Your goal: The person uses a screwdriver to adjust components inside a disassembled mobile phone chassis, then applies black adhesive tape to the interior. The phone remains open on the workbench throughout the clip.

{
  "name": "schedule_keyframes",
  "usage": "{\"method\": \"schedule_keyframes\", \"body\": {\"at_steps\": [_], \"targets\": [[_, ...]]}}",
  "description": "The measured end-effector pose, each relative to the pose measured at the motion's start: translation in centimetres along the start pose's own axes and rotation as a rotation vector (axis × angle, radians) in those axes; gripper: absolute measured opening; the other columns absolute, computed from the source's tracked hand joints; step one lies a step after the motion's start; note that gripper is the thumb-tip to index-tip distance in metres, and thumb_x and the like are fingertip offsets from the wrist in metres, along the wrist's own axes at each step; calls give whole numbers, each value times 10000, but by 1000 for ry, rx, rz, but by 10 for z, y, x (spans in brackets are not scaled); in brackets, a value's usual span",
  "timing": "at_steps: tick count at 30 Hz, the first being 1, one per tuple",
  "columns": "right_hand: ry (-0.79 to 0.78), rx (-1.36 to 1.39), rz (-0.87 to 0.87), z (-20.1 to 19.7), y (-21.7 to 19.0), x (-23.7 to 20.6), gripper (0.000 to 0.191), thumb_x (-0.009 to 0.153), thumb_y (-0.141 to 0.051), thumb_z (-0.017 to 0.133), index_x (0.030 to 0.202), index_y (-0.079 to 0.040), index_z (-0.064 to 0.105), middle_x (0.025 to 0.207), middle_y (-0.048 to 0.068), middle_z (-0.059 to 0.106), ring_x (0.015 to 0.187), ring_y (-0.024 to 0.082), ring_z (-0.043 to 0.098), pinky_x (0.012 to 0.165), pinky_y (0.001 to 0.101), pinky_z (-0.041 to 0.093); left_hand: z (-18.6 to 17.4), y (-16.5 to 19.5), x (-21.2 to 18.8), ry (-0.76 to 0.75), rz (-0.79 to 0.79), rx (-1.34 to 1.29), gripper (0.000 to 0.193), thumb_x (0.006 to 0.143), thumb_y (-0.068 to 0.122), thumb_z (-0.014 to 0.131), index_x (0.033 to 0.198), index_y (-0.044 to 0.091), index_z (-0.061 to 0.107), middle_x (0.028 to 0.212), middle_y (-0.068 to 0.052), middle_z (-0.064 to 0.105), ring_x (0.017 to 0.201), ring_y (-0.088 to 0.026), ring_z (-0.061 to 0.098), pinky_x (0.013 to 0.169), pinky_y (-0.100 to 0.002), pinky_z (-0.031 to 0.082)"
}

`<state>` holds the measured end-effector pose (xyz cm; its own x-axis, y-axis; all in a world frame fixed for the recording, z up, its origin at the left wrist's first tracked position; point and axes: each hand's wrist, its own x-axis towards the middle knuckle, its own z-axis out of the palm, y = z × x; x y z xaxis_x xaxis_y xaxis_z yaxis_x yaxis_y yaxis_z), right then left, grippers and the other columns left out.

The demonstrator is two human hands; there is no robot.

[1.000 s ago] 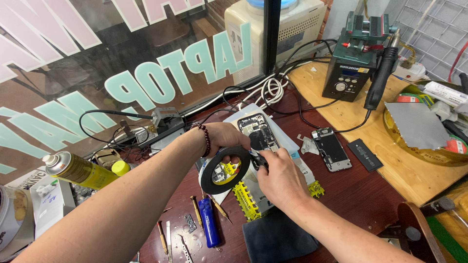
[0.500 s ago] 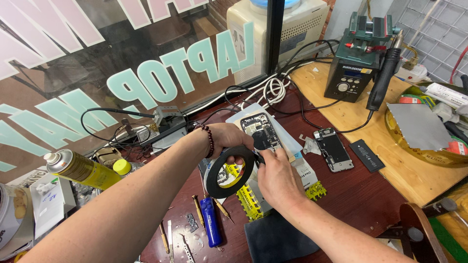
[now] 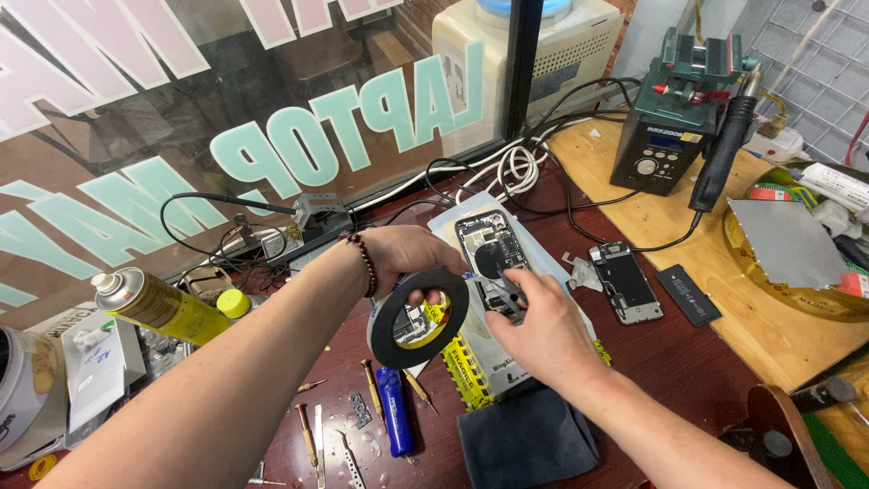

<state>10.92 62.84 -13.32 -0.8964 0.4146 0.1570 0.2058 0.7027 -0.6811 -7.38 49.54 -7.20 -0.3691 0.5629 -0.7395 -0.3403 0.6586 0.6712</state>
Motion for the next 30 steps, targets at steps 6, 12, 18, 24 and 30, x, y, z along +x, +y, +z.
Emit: {"method": "schedule_keyframes", "body": {"at_steps": [6, 12, 18, 24, 30], "targets": [[-125, 580, 421, -29, 30, 17, 200, 908, -165, 743, 1013, 6, 739, 681, -35, 564, 582, 73, 436, 523, 266, 347, 12, -15, -17, -146, 26, -50, 344, 908, 86, 635, 1245, 30, 675, 767, -90, 719, 455, -102, 622, 334, -209, 452], [-411, 891, 671, -45, 35, 31, 105, 897, -137, 718, 898, -72, 636, 600, -81, 394, 425, 26, 265, 394, 240, 178, 30, -19, -11, -159, 75, -78, 381, 923, 80, 638, 1302, 48, 657, 814, -96, 729, 478, -99, 627, 354, -204, 470], [-454, 906, 653, -38, 30, 40, 131, 881, -132, 725, 833, -120, 603, 615, -88, 439, 429, 18, 291, 387, 232, 175, 33, -16, -3, -170, 81, -70, 346, 916, 109, 634, 1257, 57, 657, 827, -103, 726, 481, -100, 625, 358, -205, 474], [-409, 564, 493, -34, 35, 61, 114, 864, -161, 734, 885, -54, 702, 665, -12, 575, 487, 59, 394, 426, 262, 283, 30, -9, 1, -109, 49, -26, 295, 968, 146, 657, 1166, -72, 643, 848, -183, 722, 572, -183, 709, 406, -237, 527], [-305, 283, 380, -25, 36, 64, 174, 828, -151, 751, 898, 5, 780, 790, 85, 778, 671, 131, 681, 611, 315, 545, 28, -15, 8, 32, 82, 155, 161, 882, 71, 679, 988, -34, 742, 770, -171, 713, 552, -200, 694, 367, -273, 466]]}}
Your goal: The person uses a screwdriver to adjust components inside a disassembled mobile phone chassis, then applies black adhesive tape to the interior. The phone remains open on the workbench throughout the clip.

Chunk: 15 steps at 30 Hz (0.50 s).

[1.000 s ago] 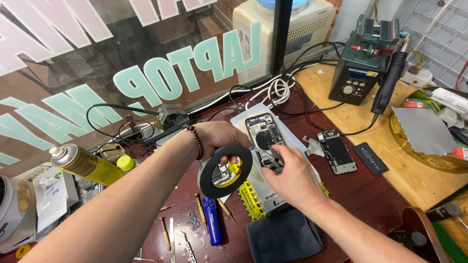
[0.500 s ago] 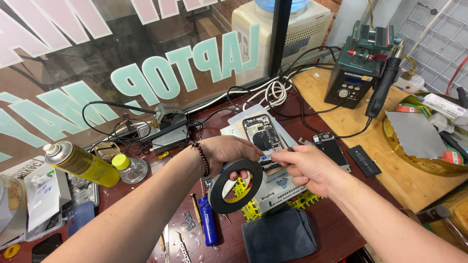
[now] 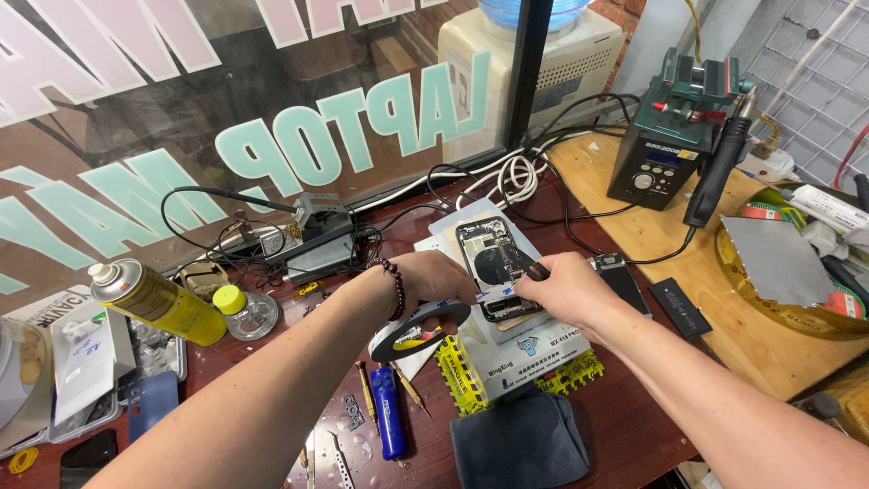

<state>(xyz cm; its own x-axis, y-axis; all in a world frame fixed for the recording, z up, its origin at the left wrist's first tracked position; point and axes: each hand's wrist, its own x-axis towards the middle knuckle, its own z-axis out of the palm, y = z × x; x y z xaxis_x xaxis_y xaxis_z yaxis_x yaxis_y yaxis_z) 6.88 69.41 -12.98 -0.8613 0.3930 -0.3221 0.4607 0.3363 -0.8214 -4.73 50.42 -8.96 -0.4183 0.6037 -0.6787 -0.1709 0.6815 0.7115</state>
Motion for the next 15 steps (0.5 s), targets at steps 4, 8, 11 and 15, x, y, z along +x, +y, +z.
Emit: {"method": "schedule_keyframes", "body": {"at_steps": [4, 8, 11, 15], "targets": [[102, -264, -47, 6, -6, -5, 181, 795, -191, 755, 855, -22, 778, 737, 125, 767, 671, 212, 713, 665, 368, 554, 3, -3, 7, 48, -25, 33, 157, 869, 145, 722, 939, 11, 764, 729, -138, 694, 505, -171, 630, 361, -272, 414], [188, -518, -80, 11, -19, -12, 218, 790, -265, 748, 853, -59, 778, 786, 181, 753, 767, 338, 732, 730, 431, 566, 8, -4, 14, 118, -46, 80, 157, 850, 160, 759, 901, 11, 763, 687, -107, 678, 462, -159, 586, 365, -293, 405], [185, -538, -46, 14, -27, -18, 199, 784, -247, 737, 859, -68, 780, 818, 185, 764, 821, 359, 748, 760, 456, 578, 7, -6, 17, 116, -67, 105, 158, 845, 165, 765, 859, 9, 749, 629, -109, 655, 426, -163, 553, 362, -298, 399], [216, -555, -43, 17, -35, -26, 217, 788, -257, 748, 900, -74, 772, 843, 176, 757, 855, 358, 743, 773, 462, 579, 4, -7, 23, 71, -90, 123, 190, 848, 195, 752, 800, 13, 722, 562, -112, 620, 378, -161, 502, 347, -296, 376]]}}
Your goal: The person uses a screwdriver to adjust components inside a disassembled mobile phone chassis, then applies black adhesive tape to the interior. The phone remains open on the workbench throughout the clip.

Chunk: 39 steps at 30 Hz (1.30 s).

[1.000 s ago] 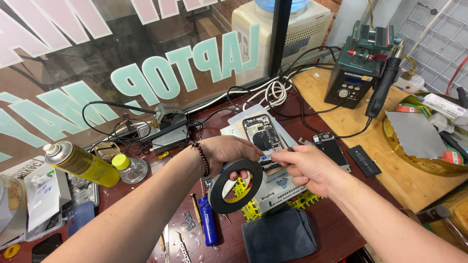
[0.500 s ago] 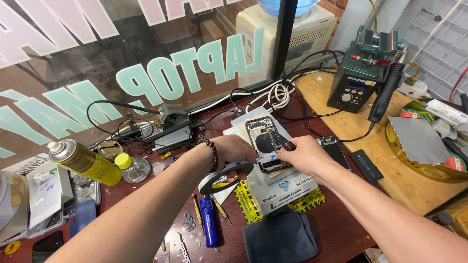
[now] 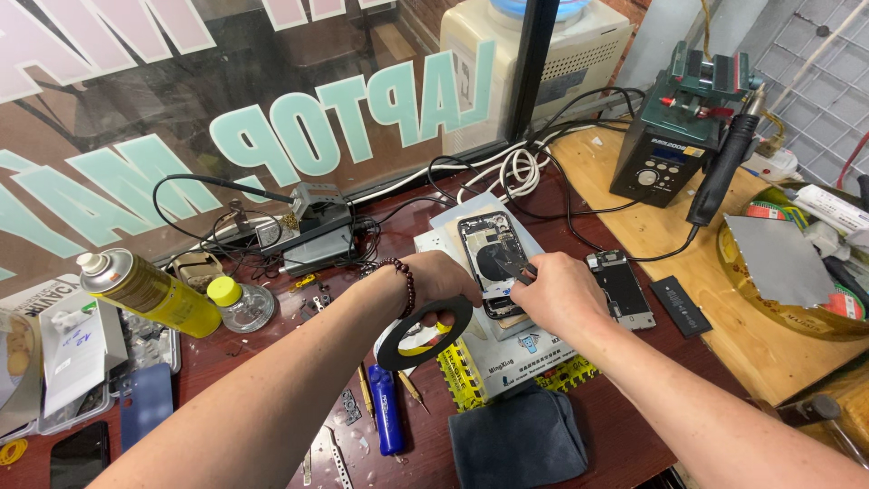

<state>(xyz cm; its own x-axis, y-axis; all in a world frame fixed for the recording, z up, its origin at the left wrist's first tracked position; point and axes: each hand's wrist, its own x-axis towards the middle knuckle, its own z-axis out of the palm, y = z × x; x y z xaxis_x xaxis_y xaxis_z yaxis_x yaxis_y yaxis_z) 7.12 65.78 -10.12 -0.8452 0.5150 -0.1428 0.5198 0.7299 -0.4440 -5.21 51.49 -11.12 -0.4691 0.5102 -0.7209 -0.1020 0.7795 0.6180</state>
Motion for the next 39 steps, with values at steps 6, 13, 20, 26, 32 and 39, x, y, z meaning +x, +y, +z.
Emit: {"method": "schedule_keyframes", "body": {"at_steps": [6, 13, 20, 26, 32, 39], "targets": [[-8, 8, 39, -2, -5, -5, 215, 799, -260, 746, 897, -71, 775, 851, 182, 764, 872, 357, 748, 787, 465, 578, 0, -3, 6, -4, 1, -45, 182, 843, 163, 768, 785, -1, 711, 569, -113, 632, 372, -157, 519, 339, -293, 382], [-11, -16, 31, 2, -1, 2, 236, 777, -257, 752, 895, -53, 773, 856, 192, 760, 871, 359, 746, 799, 456, 581, 1, -3, 4, -16, -20, -40, 181, 853, 171, 756, 784, 12, 706, 561, -103, 628, 371, -147, 511, 338, -284, 370], [-110, 151, 109, 2, 13, 19, 352, 700, -241, 844, 946, -5, 758, 887, 147, 799, 803, 232, 777, 769, 373, 586, 0, -5, 4, -34, -12, -34, 187, 864, 180, 740, 775, 18, 703, 551, -95, 616, 370, -145, 508, 335, -286, 369], [-194, 286, 126, 2, 12, 24, 413, 663, -243, 833, 986, 12, 796, 909, 138, 828, 808, 211, 797, 761, 359, 606, 1, -7, 9, -46, -6, -43, 189, 869, 177, 742, 776, 20, 695, 569, -94, 625, 404, -149, 538, 350, -289, 384], [-178, -26, 101, -5, -3, 18, 592, 629, -433, 894, 1030, -16, 773, 966, 160, 791, 901, 256, 780, 836, 363, 592, 0, -9, 13, -37, -2, -49, 194, 855, 187, 748, 778, 15, 704, 569, -99, 632, 410, -160, 539, 350, -293, 386], [-118, -15, 19, -2, 2, 13, 667, 718, -468, 831, 1186, -16, 683, 1095, 200, 753, 1050, 321, 736, 918, 404, 561, 0, -11, 12, -86, -21, -213, 227, 872, 194, 739, 909, -21, 678, 707, -131, 714, 521, -210, 684, 366, -270, 466]]}}
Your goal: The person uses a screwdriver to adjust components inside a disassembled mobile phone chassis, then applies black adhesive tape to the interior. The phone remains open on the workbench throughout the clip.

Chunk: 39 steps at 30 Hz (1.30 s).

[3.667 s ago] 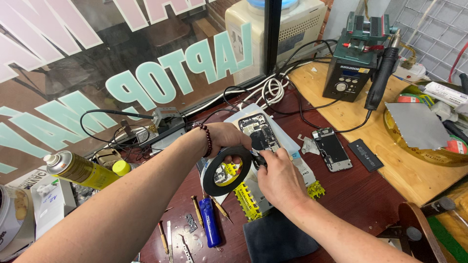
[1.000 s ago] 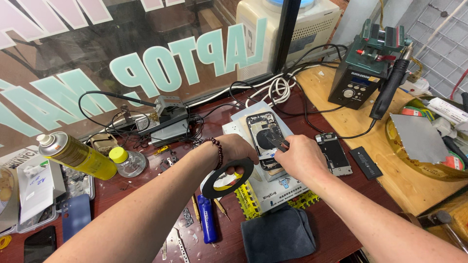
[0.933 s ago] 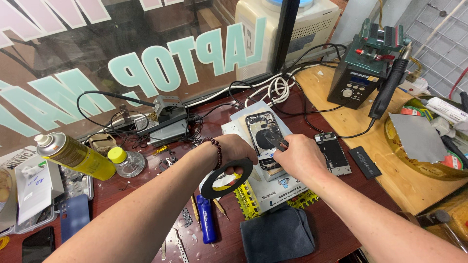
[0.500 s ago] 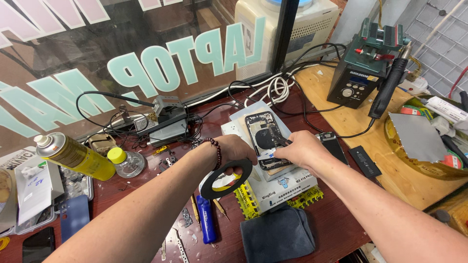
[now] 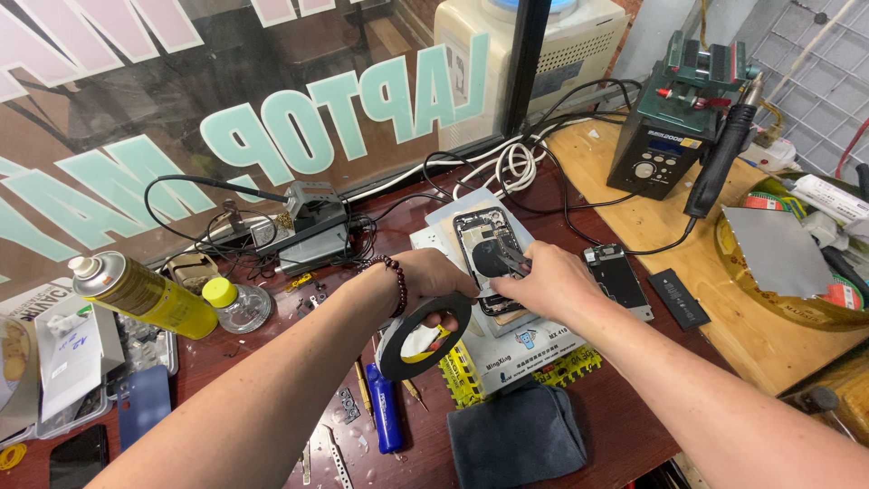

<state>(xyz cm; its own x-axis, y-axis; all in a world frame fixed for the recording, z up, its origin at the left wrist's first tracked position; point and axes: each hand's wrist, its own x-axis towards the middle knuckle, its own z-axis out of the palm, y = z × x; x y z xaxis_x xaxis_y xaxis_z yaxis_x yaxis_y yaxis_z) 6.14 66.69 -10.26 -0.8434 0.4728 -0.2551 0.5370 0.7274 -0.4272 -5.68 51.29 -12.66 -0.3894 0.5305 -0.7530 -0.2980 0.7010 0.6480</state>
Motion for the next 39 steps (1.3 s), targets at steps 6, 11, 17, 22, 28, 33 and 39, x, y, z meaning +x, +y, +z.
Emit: {"method": "schedule_keyframes", "body": {"at_steps": [6, 11, 17, 22, 28, 33, 39], "targets": [[142, 232, -189, 18, 15, -33, 447, 902, -308, 639, 1289, -85, 613, 1160, 203, 713, 1057, 357, 695, 903, 440, 526, -1, 7, -12, -20, -8, 42, 260, 853, 115, 762, 972, -99, 677, 832, -243, 730, 614, -274, 742, 531, -318, 643], [242, 273, -283, 35, 11, -57, 363, 884, -228, 652, 1206, -64, 691, 1132, 183, 722, 1000, 336, 712, 879, 419, 557, 2, 11, -17, -23, 33, 18, 243, 808, 55, 766, 940, -126, 670, 883, -266, 722, 661, -307, 752, 550, -359, 661], [206, 223, -263, 40, 9, -64, 369, 904, -218, 624, 1224, -45, 683, 1135, 183, 686, 1012, 335, 700, 906, 419, 557, 5, 18, -18, 12, 38, 21, 204, 791, 35, 755, 929, -94, 677, 888, -239, 735, 669, -303, 752, 545, -368, 658], [217, 193, -254, 40, 9, -67, 365, 894, -192, 603, 1221, -47, 676, 1165, 171, 662, 1027, 352, 681, 905, 440, 545, 4, 26, -13, 20, 18, 36, 205, 805, 41, 747, 932, -108, 686, 885, -243, 744, 665, -304, 754, 530, -361, 642], [214, 171, -259, 41, 8, -69, 345, 924, -190, 573, 1226, -43, 651, 1163, 162, 637, 1013, 355, 686, 896, 450, 550, 3, 28, -9, 3, -4, 40, 213, 809, 48, 742, 931, -116, 683, 880, -255, 746, 656, -307, 752, 526, -348, 638], [182, 69, -229, 42, 3, -70, 326, 968, -205, 534, 1253, -60, 595, 1165, 157, 605, 969, 374, 684, 851, 479, 551, 4, 32, -16, -13, -8, 81, 207, 809, 52, 735, 930, -107, 683, 879, -250, 741, 650, -295, 748, 499, -341, 619], [121, -13, -233, 42, -5, -72, 304, 1006, -186, 476, 1234, 0, 553, 1080, 166, 600, 816, 320, 738, 724, 443, 614, 5, 34, -25, 24, 8, 87, 207, 815, 58, 732, 920, -114, 685, 834, -257, 744, 630, -293, 750, 477, -325, 615]]}}
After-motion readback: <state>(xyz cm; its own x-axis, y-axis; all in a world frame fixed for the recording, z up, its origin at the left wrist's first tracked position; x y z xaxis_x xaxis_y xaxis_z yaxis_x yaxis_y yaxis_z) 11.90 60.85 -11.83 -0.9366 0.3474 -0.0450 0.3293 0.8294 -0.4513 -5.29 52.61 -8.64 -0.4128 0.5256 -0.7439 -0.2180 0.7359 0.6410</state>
